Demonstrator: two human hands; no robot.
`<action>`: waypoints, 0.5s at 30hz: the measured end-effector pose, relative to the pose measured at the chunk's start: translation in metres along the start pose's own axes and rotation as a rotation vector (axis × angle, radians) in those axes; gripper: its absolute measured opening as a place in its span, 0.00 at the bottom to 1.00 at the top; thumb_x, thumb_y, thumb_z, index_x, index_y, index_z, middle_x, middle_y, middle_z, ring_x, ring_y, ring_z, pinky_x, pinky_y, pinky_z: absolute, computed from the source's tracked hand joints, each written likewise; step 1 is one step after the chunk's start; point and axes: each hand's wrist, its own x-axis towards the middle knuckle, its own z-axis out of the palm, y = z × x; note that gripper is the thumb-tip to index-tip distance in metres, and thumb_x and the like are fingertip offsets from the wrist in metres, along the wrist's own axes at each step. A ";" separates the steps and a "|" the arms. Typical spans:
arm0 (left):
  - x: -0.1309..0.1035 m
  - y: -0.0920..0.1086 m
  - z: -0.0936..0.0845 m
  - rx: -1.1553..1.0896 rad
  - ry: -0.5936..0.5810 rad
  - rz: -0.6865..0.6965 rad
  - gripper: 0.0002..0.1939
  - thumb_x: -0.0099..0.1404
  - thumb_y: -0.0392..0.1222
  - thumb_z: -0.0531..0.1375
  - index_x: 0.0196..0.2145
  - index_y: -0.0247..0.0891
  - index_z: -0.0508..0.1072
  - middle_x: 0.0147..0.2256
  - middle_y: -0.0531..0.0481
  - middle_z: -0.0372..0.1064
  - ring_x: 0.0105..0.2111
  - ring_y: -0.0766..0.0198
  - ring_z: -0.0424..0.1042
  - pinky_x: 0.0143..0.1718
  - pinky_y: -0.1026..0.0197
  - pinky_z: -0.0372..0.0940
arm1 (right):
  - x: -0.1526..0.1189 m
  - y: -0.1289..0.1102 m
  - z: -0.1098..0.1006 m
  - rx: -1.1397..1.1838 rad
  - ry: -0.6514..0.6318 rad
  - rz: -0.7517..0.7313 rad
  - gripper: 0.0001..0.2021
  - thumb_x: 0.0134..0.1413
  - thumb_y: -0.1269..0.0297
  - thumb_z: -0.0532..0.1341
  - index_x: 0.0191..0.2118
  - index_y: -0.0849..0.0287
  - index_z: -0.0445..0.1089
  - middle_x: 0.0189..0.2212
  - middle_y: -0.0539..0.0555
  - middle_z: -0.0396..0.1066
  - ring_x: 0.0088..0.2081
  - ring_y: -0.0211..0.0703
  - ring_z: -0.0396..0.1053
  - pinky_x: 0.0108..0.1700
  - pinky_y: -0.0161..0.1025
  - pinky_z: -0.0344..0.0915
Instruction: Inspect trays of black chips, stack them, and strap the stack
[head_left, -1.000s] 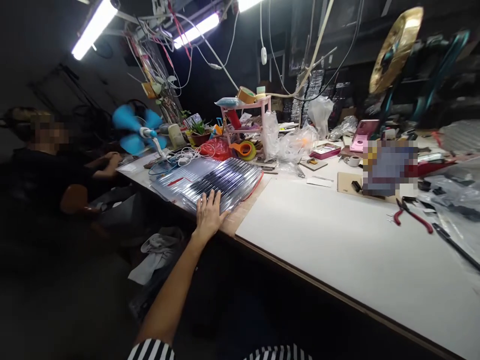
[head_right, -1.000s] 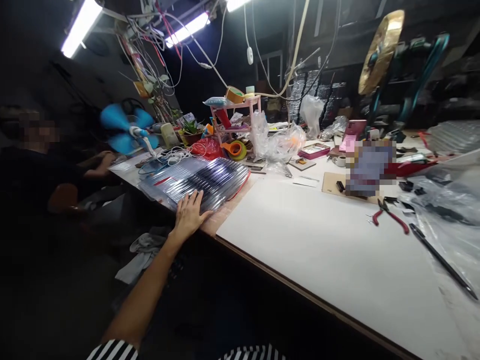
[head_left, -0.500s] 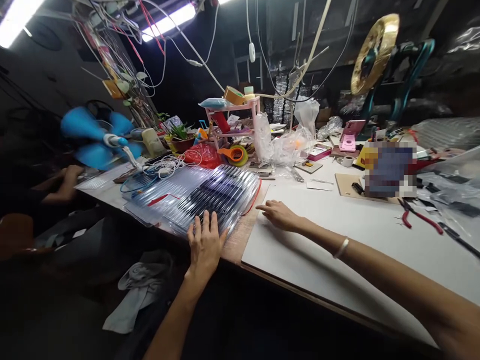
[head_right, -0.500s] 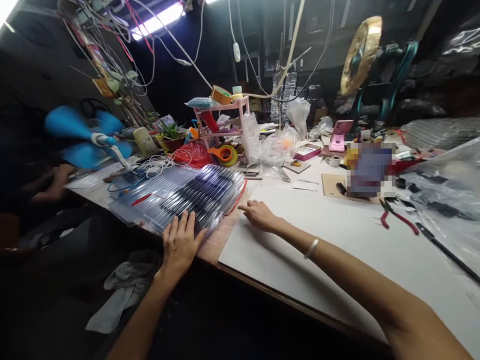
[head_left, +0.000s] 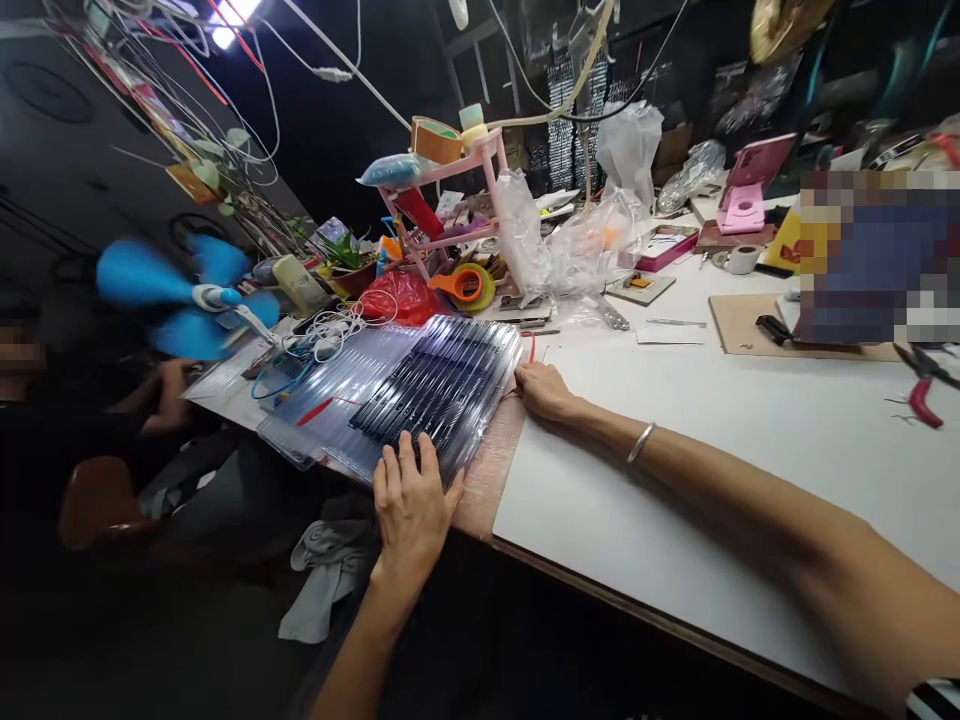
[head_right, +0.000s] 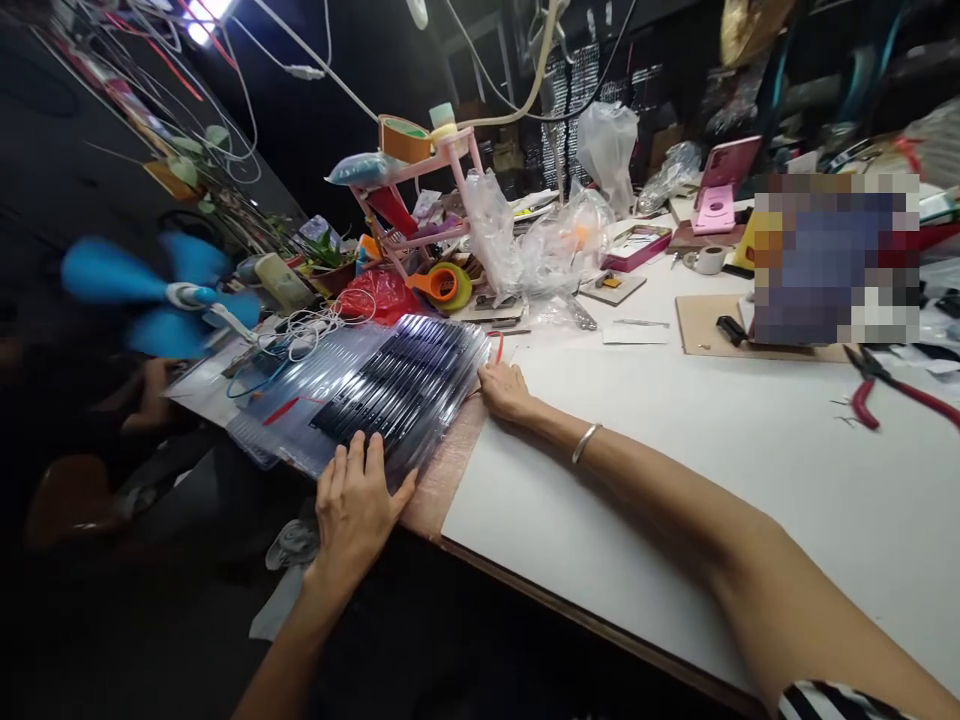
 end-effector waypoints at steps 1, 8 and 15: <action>0.001 0.000 0.000 0.011 0.004 0.004 0.29 0.62 0.49 0.56 0.52 0.20 0.67 0.52 0.25 0.63 0.51 0.35 0.64 0.49 0.45 0.60 | 0.007 0.002 0.001 0.006 0.008 0.038 0.12 0.60 0.60 0.58 0.45 0.62 0.67 0.44 0.56 0.68 0.45 0.46 0.67 0.46 0.49 0.65; 0.004 0.003 0.003 0.028 -0.006 0.015 0.27 0.62 0.47 0.55 0.51 0.20 0.68 0.52 0.25 0.64 0.49 0.35 0.66 0.48 0.45 0.61 | 0.037 0.011 0.009 0.100 0.068 0.211 0.13 0.59 0.59 0.58 0.46 0.63 0.68 0.45 0.56 0.68 0.46 0.47 0.67 0.49 0.52 0.64; -0.011 -0.009 0.007 -0.377 0.128 -0.009 0.31 0.64 0.55 0.53 0.56 0.30 0.63 0.57 0.31 0.59 0.57 0.41 0.57 0.55 0.42 0.54 | 0.027 0.020 -0.016 0.265 0.311 0.274 0.16 0.62 0.61 0.55 0.54 0.60 0.62 0.52 0.58 0.63 0.50 0.48 0.64 0.50 0.52 0.64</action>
